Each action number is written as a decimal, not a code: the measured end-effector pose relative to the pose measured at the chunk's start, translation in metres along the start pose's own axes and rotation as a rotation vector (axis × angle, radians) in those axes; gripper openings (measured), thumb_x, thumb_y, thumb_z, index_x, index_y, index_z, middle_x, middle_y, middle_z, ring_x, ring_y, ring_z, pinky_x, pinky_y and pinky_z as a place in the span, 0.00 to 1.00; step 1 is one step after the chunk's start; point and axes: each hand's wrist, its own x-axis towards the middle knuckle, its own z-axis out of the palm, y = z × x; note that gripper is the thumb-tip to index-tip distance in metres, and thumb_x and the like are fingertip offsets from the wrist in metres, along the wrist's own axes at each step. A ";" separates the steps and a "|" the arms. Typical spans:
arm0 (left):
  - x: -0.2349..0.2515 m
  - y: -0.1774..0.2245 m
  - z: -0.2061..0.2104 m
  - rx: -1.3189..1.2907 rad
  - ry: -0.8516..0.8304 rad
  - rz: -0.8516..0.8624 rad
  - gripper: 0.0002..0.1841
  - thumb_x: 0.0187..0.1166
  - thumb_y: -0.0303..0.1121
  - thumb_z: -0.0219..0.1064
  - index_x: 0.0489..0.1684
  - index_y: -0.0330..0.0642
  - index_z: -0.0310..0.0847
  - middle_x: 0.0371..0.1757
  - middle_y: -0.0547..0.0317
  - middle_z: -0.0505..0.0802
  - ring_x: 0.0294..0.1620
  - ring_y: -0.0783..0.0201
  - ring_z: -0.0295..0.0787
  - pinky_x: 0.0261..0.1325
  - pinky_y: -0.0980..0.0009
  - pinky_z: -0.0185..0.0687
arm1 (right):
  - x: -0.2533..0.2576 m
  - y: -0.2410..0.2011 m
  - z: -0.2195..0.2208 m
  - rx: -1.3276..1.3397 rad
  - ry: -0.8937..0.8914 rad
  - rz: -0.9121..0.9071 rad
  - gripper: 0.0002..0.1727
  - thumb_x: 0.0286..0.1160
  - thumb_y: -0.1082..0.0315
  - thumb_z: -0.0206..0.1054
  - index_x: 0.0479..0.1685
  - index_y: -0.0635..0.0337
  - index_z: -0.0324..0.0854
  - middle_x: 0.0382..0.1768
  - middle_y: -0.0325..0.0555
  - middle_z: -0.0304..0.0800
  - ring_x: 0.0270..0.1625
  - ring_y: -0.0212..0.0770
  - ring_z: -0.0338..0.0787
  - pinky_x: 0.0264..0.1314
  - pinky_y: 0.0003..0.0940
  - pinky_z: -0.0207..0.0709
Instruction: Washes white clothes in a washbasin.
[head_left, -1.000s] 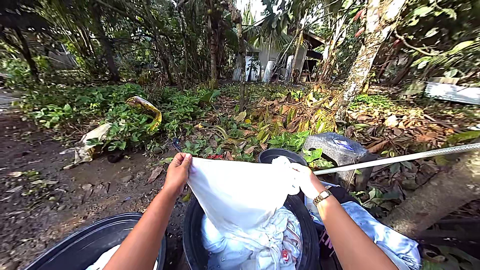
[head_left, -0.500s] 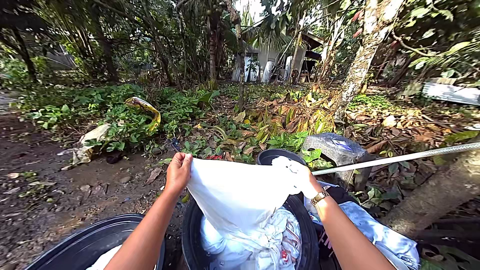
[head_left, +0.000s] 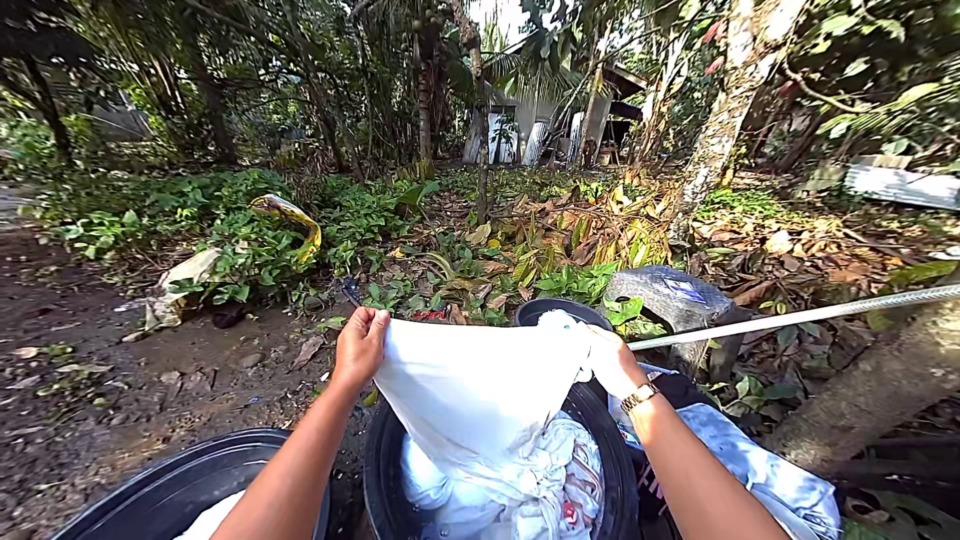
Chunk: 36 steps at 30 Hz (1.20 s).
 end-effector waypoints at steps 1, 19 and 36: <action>0.000 0.001 0.001 0.006 -0.004 0.007 0.12 0.93 0.37 0.56 0.44 0.36 0.76 0.27 0.61 0.81 0.26 0.72 0.78 0.35 0.71 0.76 | 0.000 -0.001 0.001 -0.018 0.025 0.005 0.19 0.95 0.65 0.49 0.39 0.61 0.85 0.26 0.34 0.84 0.28 0.25 0.83 0.36 0.23 0.79; 0.021 0.045 -0.050 -0.061 -0.275 -0.087 0.16 0.95 0.37 0.50 0.51 0.32 0.78 0.36 0.54 0.85 0.34 0.68 0.83 0.43 0.66 0.83 | 0.019 -0.119 -0.022 -0.514 0.304 -0.254 0.13 0.90 0.70 0.58 0.60 0.70 0.80 0.45 0.60 0.86 0.47 0.49 0.87 0.53 0.52 0.82; 0.016 0.133 -0.054 -0.457 -0.018 0.115 0.16 0.90 0.49 0.54 0.35 0.55 0.81 0.24 0.74 0.87 0.24 0.77 0.86 0.29 0.73 0.86 | 0.017 -0.182 -0.039 -0.425 0.459 -0.265 0.33 0.92 0.40 0.47 0.51 0.64 0.82 0.39 0.53 0.85 0.41 0.45 0.86 0.48 0.53 0.80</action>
